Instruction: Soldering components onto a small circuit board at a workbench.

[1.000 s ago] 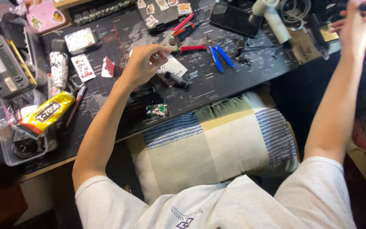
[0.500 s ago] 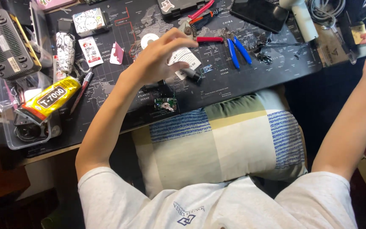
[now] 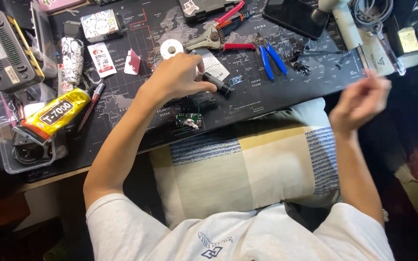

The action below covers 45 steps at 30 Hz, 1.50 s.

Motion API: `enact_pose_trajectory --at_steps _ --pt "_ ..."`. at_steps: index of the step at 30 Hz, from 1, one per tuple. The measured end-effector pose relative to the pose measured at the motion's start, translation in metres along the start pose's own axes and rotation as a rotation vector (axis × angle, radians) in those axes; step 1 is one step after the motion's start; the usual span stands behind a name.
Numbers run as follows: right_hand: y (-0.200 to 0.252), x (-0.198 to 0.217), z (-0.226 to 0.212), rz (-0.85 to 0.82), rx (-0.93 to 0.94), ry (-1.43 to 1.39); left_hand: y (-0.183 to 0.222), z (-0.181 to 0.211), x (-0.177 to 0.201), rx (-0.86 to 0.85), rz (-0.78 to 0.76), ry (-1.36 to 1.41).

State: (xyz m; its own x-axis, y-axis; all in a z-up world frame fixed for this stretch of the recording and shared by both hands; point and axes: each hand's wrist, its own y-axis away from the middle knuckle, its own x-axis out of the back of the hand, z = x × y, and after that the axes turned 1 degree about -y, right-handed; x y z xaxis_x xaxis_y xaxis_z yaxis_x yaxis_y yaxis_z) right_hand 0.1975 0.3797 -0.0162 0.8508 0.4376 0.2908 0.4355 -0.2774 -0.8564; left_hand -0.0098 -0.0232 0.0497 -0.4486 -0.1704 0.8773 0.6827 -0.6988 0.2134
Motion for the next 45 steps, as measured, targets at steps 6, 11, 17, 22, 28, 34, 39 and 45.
enact_pose_trajectory --at_steps 6,11,17,22,28,34,39,45 --pt "0.006 -0.072 -0.052 -0.293 0.087 -0.234 -0.019 -0.026 -0.037 -0.014 0.153 0.033" --pt "-0.016 -0.127 -0.096 -0.585 0.109 -0.378 -0.015 -0.018 -0.032 0.004 0.11 0.202" --pt "-0.014 -0.152 -0.106 -0.847 0.141 -0.358 -0.018 -0.023 -0.037 -0.045 0.149 0.343" --pt "-0.01 -0.148 -0.118 -0.932 0.167 -0.218 -0.026 -0.029 -0.042 -0.146 0.132 0.4" --pt "0.009 -0.157 -0.108 -0.823 0.088 -0.304 -0.026 -0.032 -0.034 -0.184 0.211 0.47" --pt "-0.011 -0.142 -0.126 -0.736 -0.007 -0.376 -0.001 -0.007 0.009 -0.222 0.287 0.629" --pt "-0.025 -0.14 -0.138 -0.717 -0.177 -0.6 0.012 0.004 0.021 -0.379 0.279 0.859" --pt "-0.001 -0.163 -0.117 -0.664 -0.3 -0.939 0.018 0.021 0.016 -0.505 0.21 1.121"
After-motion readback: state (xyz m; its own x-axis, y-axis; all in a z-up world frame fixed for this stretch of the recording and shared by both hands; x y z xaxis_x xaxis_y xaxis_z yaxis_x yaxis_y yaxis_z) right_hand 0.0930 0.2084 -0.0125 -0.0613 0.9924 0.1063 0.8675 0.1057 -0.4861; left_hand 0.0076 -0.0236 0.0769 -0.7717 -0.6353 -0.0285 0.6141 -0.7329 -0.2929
